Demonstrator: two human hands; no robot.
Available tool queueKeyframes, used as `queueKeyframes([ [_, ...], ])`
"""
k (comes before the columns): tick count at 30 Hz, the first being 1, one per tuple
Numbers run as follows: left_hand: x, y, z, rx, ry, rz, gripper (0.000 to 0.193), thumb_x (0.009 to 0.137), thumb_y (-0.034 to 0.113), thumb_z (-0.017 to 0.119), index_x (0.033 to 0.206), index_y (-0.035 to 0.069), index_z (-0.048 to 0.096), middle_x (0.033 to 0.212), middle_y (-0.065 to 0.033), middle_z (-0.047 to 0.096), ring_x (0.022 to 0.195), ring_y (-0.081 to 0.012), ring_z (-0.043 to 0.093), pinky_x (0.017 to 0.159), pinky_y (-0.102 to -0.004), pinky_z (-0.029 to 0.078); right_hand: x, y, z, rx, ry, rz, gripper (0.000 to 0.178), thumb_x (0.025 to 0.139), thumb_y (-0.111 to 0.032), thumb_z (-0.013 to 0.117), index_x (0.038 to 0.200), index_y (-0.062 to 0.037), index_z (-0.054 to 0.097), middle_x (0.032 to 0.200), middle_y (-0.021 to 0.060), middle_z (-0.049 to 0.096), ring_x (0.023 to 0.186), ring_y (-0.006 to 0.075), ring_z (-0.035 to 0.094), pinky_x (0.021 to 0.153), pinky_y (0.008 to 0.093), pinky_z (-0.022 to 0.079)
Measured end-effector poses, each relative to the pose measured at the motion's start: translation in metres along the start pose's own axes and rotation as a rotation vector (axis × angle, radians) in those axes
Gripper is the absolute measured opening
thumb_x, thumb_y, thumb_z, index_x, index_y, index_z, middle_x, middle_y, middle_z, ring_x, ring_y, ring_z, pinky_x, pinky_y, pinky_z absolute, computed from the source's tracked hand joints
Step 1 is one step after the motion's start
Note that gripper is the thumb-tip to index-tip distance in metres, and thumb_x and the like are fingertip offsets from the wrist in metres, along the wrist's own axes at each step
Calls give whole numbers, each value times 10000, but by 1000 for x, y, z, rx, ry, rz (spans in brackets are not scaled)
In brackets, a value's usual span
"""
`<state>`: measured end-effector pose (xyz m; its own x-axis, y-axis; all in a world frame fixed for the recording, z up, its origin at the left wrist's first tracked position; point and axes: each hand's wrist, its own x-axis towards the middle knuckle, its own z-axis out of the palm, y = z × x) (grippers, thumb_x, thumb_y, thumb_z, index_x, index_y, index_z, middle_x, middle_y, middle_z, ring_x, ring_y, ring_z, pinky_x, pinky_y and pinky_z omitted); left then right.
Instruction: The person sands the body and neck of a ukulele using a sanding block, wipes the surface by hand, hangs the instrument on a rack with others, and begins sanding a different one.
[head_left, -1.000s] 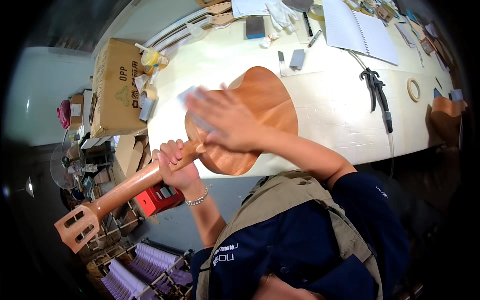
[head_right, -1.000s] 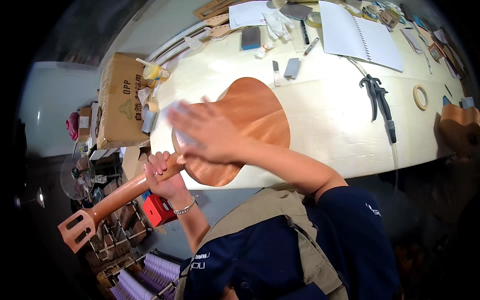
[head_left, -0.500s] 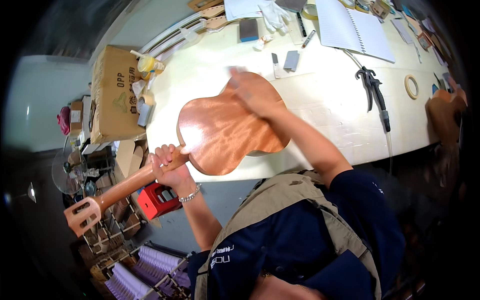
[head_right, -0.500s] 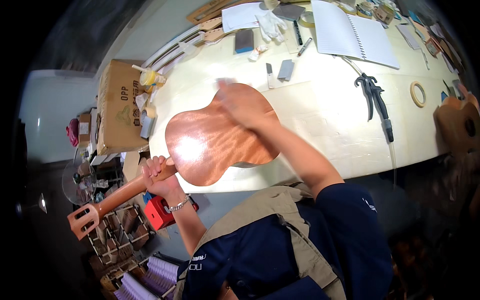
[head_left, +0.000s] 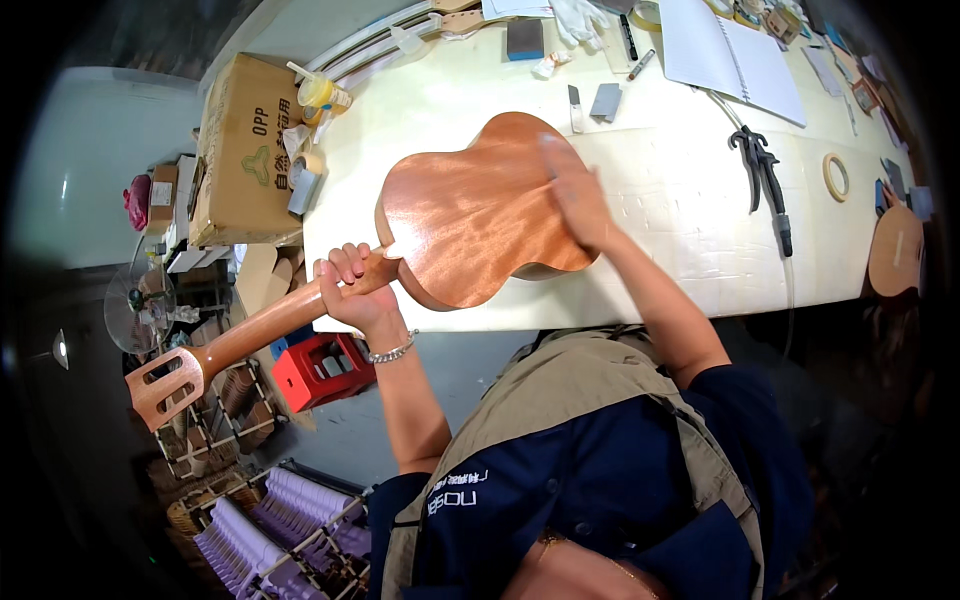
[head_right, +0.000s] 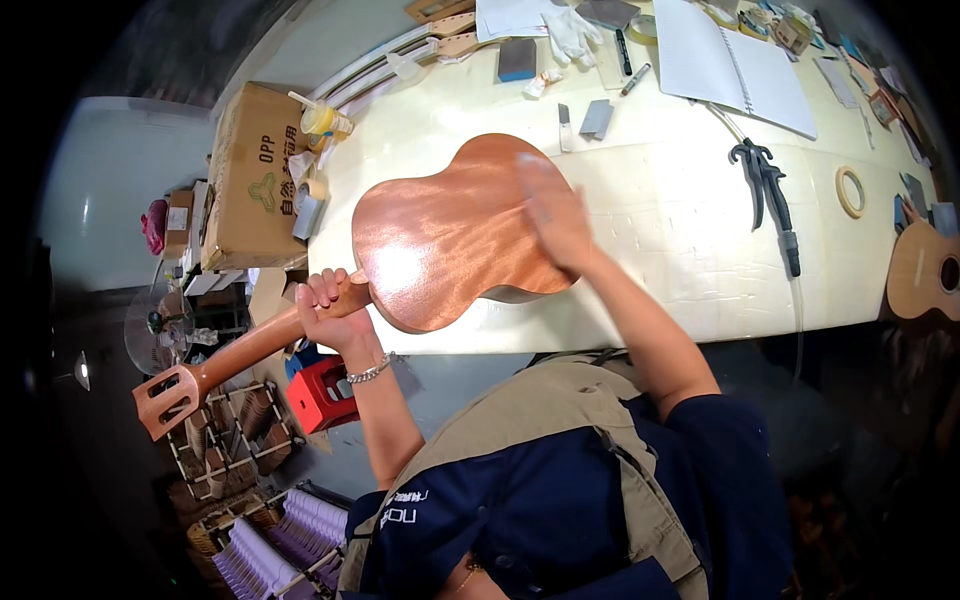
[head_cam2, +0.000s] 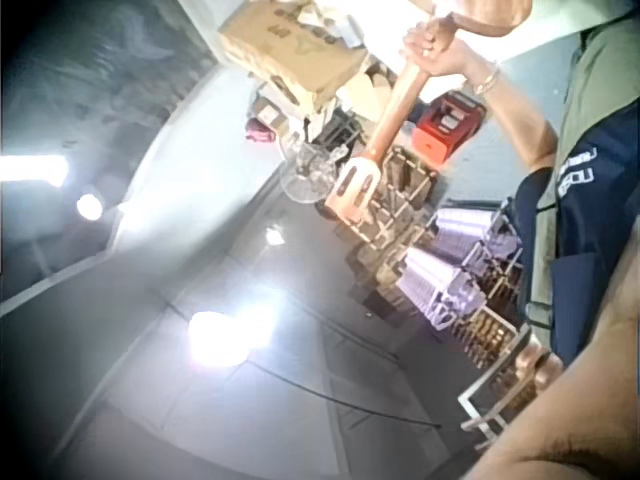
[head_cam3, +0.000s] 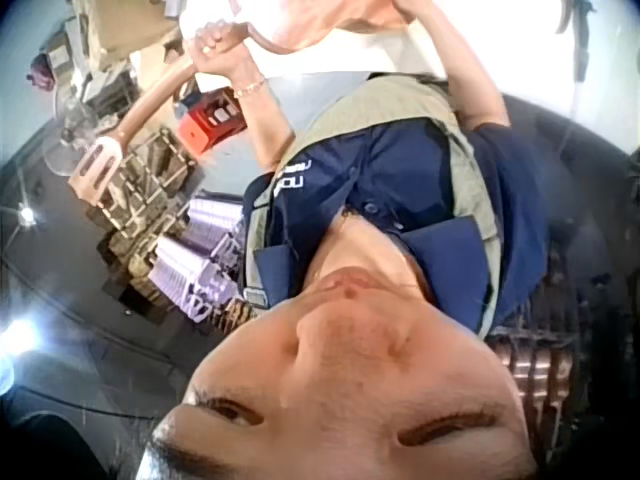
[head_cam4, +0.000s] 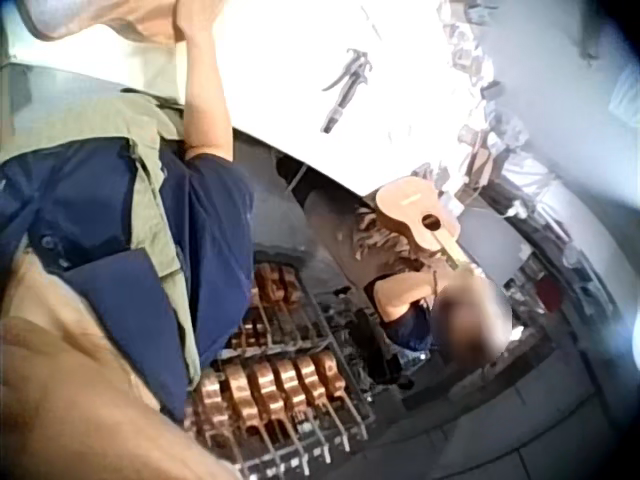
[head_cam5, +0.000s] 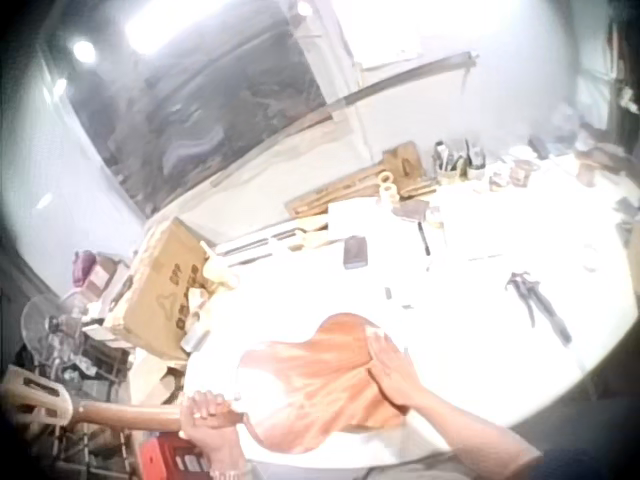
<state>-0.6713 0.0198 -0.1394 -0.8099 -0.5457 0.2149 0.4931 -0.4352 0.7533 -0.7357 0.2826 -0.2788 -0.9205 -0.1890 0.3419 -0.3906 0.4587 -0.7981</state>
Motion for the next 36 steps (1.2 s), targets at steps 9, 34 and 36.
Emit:
queueKeyframes([
  [9, -5, 0, 5, 45, 210, -76, 256, 881, 154, 458, 664, 132, 324, 578, 32, 304, 565, -102, 340, 681, -297, 396, -14, -170, 23, 26, -177, -348, 662, 839, -317, 546, 1415, -117, 287, 1480, 81, 253, 1374, 279, 201, 1085, 534, 118],
  [34, 8, -1, -12, 62, 170, -60, 279, 881, 154, 462, 658, 140, 296, 584, 24, 299, 578, -108, 337, 673, -297, 379, -11, 4, -17, -237, -305, 179, 581, 949, -319, 343, 1460, -129, 140, 1518, 44, 151, 1398, 285, 111, 1092, 554, 69],
  [36, 5, 0, -8, 50, 179, -32, 257, 871, 147, 476, 677, 140, 308, 578, 27, 301, 565, -100, 321, 640, -279, 358, -9, 5, -9, -311, -326, 270, 596, 929, -244, 361, 1465, -133, 123, 1520, 54, 149, 1400, 288, 99, 1093, 548, 49],
])
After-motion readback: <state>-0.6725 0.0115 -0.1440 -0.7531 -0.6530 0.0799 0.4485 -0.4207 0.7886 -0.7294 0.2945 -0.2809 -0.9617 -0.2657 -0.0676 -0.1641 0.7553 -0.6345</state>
